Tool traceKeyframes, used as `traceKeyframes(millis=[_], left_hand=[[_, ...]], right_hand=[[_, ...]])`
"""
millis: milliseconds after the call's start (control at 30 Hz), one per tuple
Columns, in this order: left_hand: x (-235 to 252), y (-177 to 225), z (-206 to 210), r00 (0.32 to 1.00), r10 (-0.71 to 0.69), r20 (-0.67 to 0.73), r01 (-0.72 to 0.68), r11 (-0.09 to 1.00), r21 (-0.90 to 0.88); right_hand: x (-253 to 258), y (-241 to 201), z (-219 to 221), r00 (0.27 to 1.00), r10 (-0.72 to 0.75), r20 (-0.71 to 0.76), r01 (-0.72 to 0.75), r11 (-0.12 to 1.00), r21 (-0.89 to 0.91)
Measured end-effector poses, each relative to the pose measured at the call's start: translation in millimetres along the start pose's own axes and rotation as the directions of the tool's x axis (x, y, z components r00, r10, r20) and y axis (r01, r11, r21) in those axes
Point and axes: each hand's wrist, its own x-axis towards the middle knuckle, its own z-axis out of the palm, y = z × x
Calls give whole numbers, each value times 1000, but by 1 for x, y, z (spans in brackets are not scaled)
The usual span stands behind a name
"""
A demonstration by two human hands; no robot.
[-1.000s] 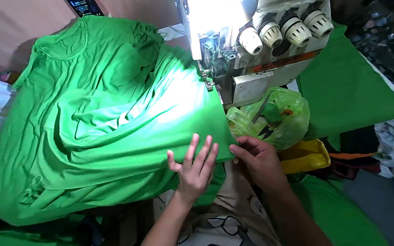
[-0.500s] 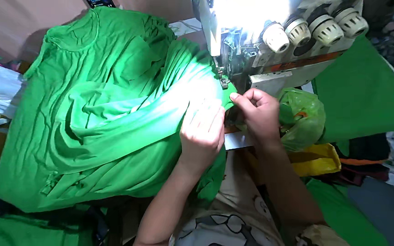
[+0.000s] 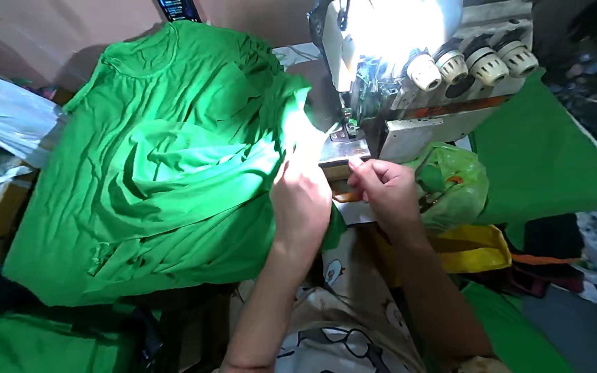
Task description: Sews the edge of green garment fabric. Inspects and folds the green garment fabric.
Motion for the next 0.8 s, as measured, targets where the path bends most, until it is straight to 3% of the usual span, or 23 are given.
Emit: traceKeyframes(millis=[133, 300, 367, 500, 600, 700, 800], left_hand=[[-51, 18, -3, 995, 44, 87, -43, 999, -14], [-58, 35, 28, 969, 127, 210, -126, 992, -21], [-52, 37, 30, 966, 144, 214, -144, 989, -16], [-50, 9, -1, 981, 162, 103, -163, 987, -1], [-78, -38, -40, 986, 131, -107, -131, 991, 2], [-119, -100, -81, 928, -71, -367, 100, 993, 62], [-142, -160, -103, 769, -304, -563, 399, 915, 50]], right_hand=[[-7, 15, 11, 997, -60, 46, 60, 998, 6], [2, 34, -16, 954, -188, -232, 102, 935, -338], [9, 30, -21, 944, -197, -266, 72, 906, -416], [-1, 21, -34, 949, -228, -220, 104, 879, -465], [-11, 15, -43, 942, -294, -163, 186, 860, -475], [-19, -7, -22, 917, -394, -60, 345, 859, -378], [-27, -31, 29, 852, -496, 167, 523, 818, -240]])
